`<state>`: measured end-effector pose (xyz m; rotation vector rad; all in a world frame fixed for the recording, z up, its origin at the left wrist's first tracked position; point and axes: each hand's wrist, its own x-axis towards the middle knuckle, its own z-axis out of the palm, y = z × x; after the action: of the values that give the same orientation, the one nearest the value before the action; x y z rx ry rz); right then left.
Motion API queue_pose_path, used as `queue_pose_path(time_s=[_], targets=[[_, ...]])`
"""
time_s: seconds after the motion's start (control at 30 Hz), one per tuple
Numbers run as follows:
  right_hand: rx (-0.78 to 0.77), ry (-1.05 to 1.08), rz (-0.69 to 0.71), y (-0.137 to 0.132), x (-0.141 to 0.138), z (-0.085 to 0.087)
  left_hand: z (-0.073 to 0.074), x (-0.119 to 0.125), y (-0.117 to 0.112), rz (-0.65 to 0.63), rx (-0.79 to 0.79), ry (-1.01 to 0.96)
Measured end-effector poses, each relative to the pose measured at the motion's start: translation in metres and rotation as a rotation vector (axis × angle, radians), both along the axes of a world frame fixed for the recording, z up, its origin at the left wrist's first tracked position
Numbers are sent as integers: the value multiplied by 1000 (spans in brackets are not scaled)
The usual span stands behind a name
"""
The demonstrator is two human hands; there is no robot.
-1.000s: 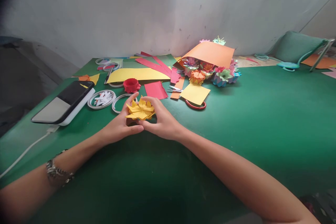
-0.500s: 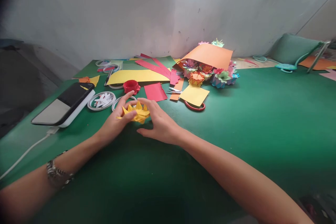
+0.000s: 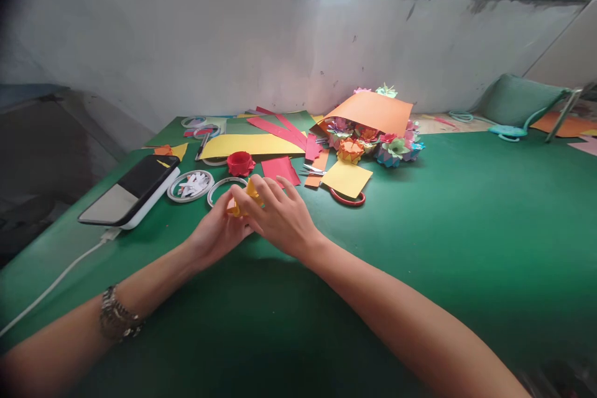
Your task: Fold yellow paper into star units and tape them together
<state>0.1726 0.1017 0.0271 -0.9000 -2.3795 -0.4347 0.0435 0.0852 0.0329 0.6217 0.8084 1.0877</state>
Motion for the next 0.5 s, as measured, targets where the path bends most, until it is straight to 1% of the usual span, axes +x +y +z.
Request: queue_pose_path(time_s=[0.1,0.17,0.37,0.5], targets=[[-29,24,-28,-1,-2,3,1,-1,-1,-41,81,48],[-63,41,-29,-1,-4,4,2,-2,-3,-54,103,76],[-109,81,-73,1,-12,9,8,-7,-7,-78,89,120],[-217,158,-83,6,-17,11,14,-10,-8,-74,86,98]])
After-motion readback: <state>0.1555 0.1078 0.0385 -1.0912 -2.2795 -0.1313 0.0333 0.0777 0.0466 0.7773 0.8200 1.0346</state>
